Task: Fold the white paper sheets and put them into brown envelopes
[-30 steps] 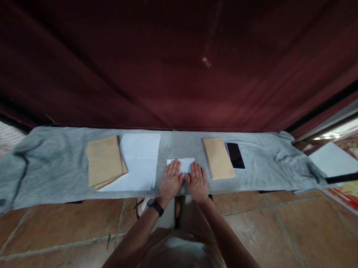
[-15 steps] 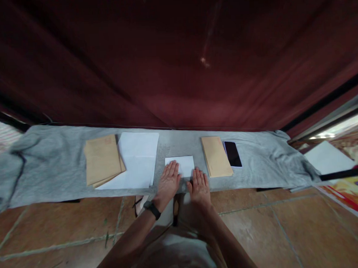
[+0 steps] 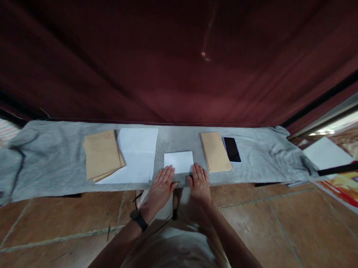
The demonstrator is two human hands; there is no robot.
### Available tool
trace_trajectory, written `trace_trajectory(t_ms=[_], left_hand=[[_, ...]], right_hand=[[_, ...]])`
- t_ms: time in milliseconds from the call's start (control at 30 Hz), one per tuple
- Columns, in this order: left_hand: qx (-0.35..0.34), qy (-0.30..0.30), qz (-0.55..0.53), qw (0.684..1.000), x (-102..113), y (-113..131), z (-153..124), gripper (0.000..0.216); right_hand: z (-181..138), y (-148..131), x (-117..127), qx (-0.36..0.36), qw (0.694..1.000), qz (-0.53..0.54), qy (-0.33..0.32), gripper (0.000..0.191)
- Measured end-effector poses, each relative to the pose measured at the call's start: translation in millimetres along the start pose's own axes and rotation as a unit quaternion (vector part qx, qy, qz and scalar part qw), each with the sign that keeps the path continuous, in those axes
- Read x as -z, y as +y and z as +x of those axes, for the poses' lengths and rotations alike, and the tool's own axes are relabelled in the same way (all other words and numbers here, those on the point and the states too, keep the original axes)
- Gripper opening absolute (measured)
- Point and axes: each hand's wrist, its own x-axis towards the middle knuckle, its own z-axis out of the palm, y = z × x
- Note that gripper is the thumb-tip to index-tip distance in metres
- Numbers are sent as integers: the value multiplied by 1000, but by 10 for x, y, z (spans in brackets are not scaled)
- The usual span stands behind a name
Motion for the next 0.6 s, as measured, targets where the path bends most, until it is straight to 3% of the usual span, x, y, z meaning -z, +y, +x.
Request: trace_trajectory(t_ms=[333, 600], left_hand=[[-45, -10, 1, 999, -147, 234, 158, 55], [-34, -29, -2, 999, -129, 153, 104, 53]], right_hand=[[698, 6, 1, 50, 995, 43, -70, 45], [819, 82, -161, 30, 998, 12, -49, 47]])
